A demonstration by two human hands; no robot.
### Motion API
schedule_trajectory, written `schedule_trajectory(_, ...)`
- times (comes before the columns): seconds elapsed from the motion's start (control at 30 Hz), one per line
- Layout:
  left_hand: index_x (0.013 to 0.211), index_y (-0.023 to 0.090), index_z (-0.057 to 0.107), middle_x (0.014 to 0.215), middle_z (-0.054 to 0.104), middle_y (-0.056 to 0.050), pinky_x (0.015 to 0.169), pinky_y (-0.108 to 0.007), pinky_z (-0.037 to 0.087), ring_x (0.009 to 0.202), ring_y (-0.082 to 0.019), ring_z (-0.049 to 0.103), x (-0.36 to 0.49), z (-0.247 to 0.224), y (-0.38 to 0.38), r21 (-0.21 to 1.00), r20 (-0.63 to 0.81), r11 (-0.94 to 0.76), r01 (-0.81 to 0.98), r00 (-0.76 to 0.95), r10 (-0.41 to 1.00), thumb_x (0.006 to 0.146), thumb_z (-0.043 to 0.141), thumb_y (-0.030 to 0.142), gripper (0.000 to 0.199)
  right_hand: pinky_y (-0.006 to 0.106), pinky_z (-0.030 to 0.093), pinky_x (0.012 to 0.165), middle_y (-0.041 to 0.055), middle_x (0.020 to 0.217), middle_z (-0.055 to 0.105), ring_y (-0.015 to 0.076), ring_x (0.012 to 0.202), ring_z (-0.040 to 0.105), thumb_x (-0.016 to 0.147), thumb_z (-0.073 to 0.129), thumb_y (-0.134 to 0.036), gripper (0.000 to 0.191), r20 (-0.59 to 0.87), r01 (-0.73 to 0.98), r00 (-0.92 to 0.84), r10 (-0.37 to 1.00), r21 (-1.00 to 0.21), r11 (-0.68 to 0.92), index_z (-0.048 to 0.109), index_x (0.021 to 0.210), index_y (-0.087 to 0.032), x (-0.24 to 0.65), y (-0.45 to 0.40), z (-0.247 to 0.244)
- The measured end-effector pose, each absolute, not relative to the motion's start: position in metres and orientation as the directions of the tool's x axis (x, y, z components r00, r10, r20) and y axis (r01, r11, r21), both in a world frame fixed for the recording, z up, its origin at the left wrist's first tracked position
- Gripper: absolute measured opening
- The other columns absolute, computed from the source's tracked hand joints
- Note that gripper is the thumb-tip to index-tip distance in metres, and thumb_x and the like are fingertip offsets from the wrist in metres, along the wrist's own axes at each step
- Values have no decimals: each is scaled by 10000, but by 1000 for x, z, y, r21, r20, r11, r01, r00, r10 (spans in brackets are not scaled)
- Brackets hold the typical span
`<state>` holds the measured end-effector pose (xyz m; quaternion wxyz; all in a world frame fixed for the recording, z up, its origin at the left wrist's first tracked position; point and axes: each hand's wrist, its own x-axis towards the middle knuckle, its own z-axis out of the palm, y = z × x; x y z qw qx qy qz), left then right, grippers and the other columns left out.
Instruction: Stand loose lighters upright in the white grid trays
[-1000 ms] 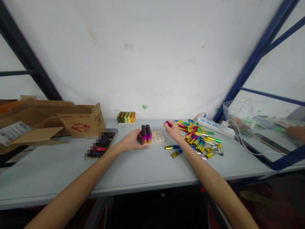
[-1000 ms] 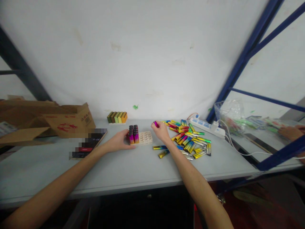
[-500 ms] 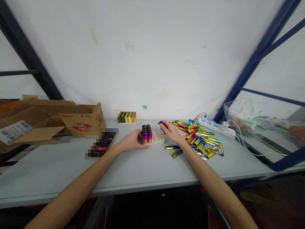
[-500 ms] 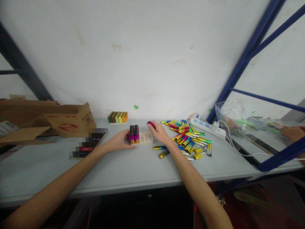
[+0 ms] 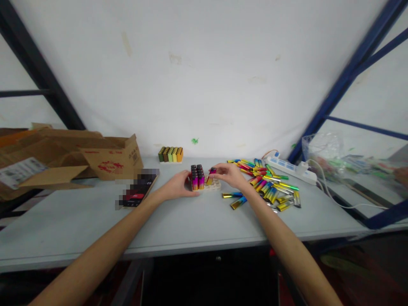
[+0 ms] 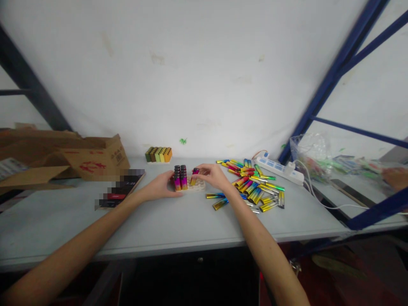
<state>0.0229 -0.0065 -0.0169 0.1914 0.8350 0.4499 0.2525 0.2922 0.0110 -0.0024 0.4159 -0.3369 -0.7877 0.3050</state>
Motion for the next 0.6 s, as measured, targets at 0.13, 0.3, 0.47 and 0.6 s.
schedule_trajectory(0.13,1079,154,657,1013,717,-97,778,-383,543,863,-280,676,23,-18,-6,533,239,-516,671,466,852,645,833,589,639,301,580,720,85,932,794,210,783,727,817,775,-542,418,482,292,-367,796,-752,590,777,992,-162,290,13,-7)
schedule_trajectory(0.3,1076,155,646,1020,715,-95,793,-380,538,883,-275,669,20,-18,-4,552,219,-510,659,475,852,626,853,589,659,327,597,784,93,921,802,230,847,759,875,722,-507,388,498,264,-260,827,-787,557,744,1059,-166,287,15,-11)
schedule_trajectory(0.47,1076,160,657,1028,719,-86,804,-381,539,894,-272,669,16,-15,-4,609,194,-500,616,495,847,602,874,564,660,321,605,738,76,871,781,203,746,744,893,696,-503,410,459,193,-332,824,-822,536,719,1097,-148,279,16,-21)
schedule_trajectory(0.6,1072,161,662,1027,723,-86,808,-387,538,894,-277,672,15,-16,-4,614,197,-498,613,491,848,590,878,568,666,303,594,750,67,929,777,188,784,728,921,666,-485,368,493,276,-358,793,-756,594,725,1109,-174,275,13,-19)
